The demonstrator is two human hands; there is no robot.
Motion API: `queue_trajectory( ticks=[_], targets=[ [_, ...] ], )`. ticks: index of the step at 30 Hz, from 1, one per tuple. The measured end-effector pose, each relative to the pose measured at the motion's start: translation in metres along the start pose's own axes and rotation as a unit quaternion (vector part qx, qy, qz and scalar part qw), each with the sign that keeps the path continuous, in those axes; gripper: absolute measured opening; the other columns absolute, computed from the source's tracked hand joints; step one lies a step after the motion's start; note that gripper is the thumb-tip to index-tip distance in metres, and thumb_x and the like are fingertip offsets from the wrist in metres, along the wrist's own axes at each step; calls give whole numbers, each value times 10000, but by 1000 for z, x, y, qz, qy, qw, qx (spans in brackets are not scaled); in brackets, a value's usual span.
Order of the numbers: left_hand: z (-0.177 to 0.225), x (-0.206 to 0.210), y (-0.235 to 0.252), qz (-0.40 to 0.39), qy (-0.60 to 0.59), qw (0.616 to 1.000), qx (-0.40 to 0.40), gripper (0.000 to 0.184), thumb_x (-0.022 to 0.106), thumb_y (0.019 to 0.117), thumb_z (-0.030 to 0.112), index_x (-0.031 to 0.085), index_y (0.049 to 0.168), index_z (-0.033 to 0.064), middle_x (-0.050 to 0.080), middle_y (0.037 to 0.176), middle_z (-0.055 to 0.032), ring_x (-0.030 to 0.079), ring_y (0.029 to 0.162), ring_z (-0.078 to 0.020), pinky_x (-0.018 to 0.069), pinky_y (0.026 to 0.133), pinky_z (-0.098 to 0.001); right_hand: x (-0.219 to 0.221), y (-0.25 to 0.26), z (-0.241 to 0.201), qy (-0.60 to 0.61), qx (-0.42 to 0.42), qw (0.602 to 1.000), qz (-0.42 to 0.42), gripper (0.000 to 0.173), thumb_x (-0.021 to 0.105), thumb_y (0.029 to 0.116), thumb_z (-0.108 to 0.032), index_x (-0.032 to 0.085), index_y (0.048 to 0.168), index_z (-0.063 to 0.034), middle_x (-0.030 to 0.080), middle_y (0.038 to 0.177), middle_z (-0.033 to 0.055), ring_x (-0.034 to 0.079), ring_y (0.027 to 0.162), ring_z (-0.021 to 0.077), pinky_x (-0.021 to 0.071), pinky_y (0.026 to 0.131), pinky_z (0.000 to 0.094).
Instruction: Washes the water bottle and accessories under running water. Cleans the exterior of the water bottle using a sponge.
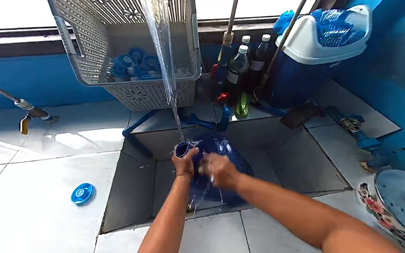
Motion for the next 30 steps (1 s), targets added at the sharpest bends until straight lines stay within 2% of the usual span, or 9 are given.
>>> queue_trajectory(
  ticks=[4,8,10,14,17,20,24,26,30],
  targets=[
    [-14,-22,-5,-133,-38,990,25,570,865,573,151,637,1070,-11,745,929,-91,723,886,-190,610,813,-365,-26,73,61,35,213,965,-148,319,526,1049,-190,672,1263,-4,630,1343,232,585,1282,403,448,1061,632],
    [4,-24,28,144,32,988,-35,482,731,855,-5,515,1280,-75,647,1059,-189,652,928,-236,571,821,-423,51,-17,-14,34,-135,990,18,251,629,913,-1,744,1136,15,711,1267,176,623,1290,342,457,1139,512],
    [4,-28,28,95,53,994,-33,432,702,794,-3,543,1193,-48,661,974,-136,664,861,-203,583,769,-394,56,-17,-25,26,-224,974,33,182,648,880,3,763,1021,-1,748,1179,151,663,1230,345,484,1108,506],
    [-13,-69,33,-88,-44,995,-34,562,829,584,148,598,1081,24,736,927,-72,726,860,-181,626,762,-362,4,51,52,86,110,983,-123,294,538,1039,-110,685,1259,20,663,1307,229,613,1265,365,467,1096,537],
    [-16,-97,55,130,15,989,-64,217,599,958,150,575,1110,-3,686,911,-96,686,831,-192,591,771,-387,53,11,153,92,253,954,-129,361,452,1071,-114,603,1368,24,610,1371,271,568,1310,422,428,1113,582],
    [-8,-87,62,268,95,953,-106,236,634,978,142,611,1137,-32,645,918,-123,626,801,-200,546,742,-415,45,21,112,131,249,945,-163,434,352,1097,-116,501,1474,40,519,1491,264,462,1427,392,340,1200,523],
    [-20,-80,46,26,-6,998,-65,209,556,815,101,591,1009,32,720,880,-67,709,833,-174,607,761,-356,29,68,101,193,217,953,-85,382,421,1104,-169,633,1321,63,624,1352,279,571,1309,415,417,1135,553],
    [-24,-95,45,144,30,983,-112,211,505,1024,220,579,1103,39,675,921,-72,674,844,-176,587,762,-377,54,21,157,137,245,952,-124,406,425,1097,-219,625,1341,36,630,1340,277,584,1288,430,437,1090,607],
    [-12,-83,49,286,103,942,-141,312,654,958,152,595,1193,-44,644,1019,-176,632,891,-258,544,785,-464,40,28,114,165,300,923,-176,424,374,1107,-180,550,1431,28,556,1449,258,500,1389,395,370,1166,561]
  ],
)
Point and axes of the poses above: each hand's wrist, its own y-axis towards the middle knuckle, its own x-axis out of the palm, z = x × y, the point moved 1 cm from there along y, towards the middle knuckle
